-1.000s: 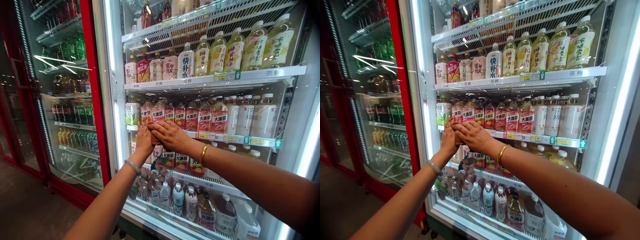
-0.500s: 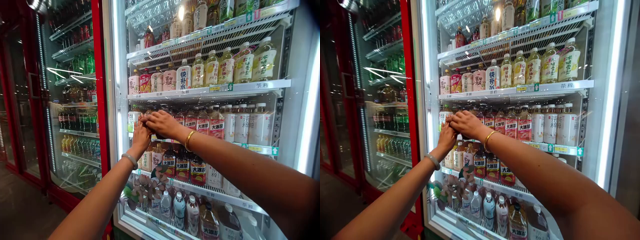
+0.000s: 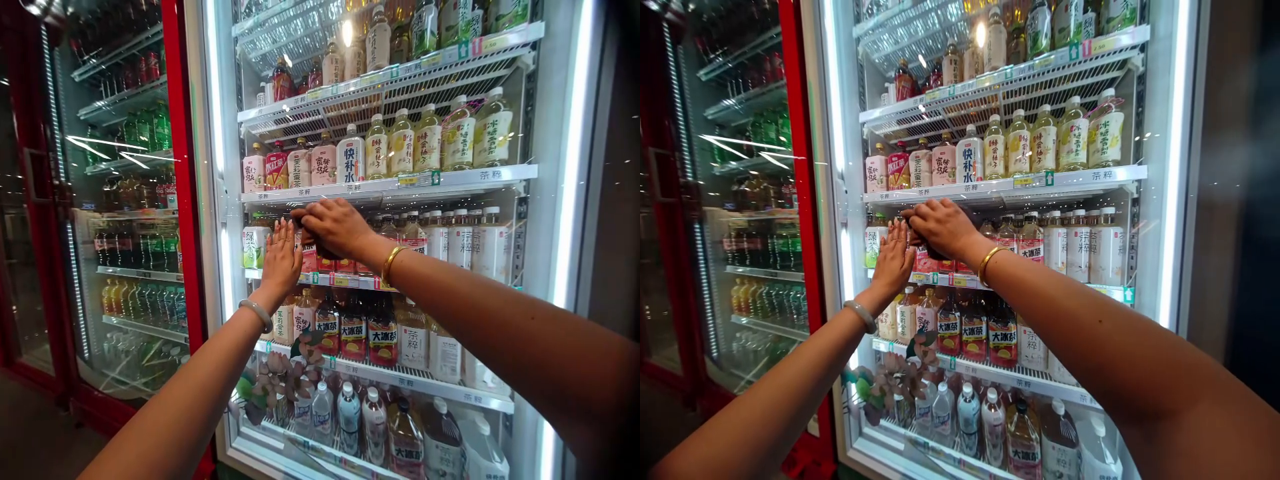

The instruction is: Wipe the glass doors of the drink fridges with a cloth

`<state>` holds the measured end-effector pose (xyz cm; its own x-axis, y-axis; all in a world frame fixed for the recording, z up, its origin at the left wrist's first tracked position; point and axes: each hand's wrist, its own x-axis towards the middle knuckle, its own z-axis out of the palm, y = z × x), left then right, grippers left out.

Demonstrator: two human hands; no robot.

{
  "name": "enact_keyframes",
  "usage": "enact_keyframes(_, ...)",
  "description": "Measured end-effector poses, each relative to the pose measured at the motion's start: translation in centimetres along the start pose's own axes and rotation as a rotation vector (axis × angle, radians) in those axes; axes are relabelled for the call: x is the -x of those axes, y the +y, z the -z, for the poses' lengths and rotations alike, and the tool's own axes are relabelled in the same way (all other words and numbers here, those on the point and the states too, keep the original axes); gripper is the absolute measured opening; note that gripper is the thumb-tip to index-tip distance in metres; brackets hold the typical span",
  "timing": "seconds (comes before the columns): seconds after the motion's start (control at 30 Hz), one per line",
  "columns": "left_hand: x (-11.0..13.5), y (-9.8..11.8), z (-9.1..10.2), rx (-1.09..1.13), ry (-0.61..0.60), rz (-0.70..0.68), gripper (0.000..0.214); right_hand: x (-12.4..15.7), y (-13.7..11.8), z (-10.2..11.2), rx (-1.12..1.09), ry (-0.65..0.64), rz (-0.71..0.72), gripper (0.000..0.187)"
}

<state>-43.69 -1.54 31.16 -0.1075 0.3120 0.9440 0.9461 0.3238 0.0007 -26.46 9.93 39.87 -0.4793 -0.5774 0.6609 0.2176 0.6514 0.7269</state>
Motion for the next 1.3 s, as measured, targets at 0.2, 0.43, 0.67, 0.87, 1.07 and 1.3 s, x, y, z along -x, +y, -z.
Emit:
enact_keyframes(0.2, -1.5, 1.5, -0.3, 0.004, 0.014, -0.036, 0.067, 1.4, -0.6, 0.5, 0.033, 0.027, -0.049, 0.029)
enact_keyframes(0.43, -0.6, 3.2, -1.5, 0.018, 0.031, -0.056, 0.066, 2.8, 0.5, 1.6, 0.060, 0.012, 0.039, 0.029)
enact_keyframes(0.67, -0.9, 5.6, -2.1, 0.043, 0.041, -0.098, 0.065, 4.6, 2.0, 2.8, 0.079, 0.044, -0.096, 0.031)
enact_keyframes(0.87, -1.6, 7.3, -1.9, 0.051, 0.023, -0.151, 0.065, 6.3, 3.3, 3.8, 0.109, 0.018, 0.035, 0.030)
enact_keyframes(1.07, -2.4, 9.7, -1.8, 0.008, 0.027, -0.177, 0.066, 7.7, 2.9, 3.9, 0.138, 0.095, -0.119, 0.035)
enact_keyframes(1.3, -2.7, 10.8, -2.0, -0.002, 0.018, -0.145, 0.065, 8.3, 4.2, 5.1, 0.143, 0.052, -0.052, 0.028)
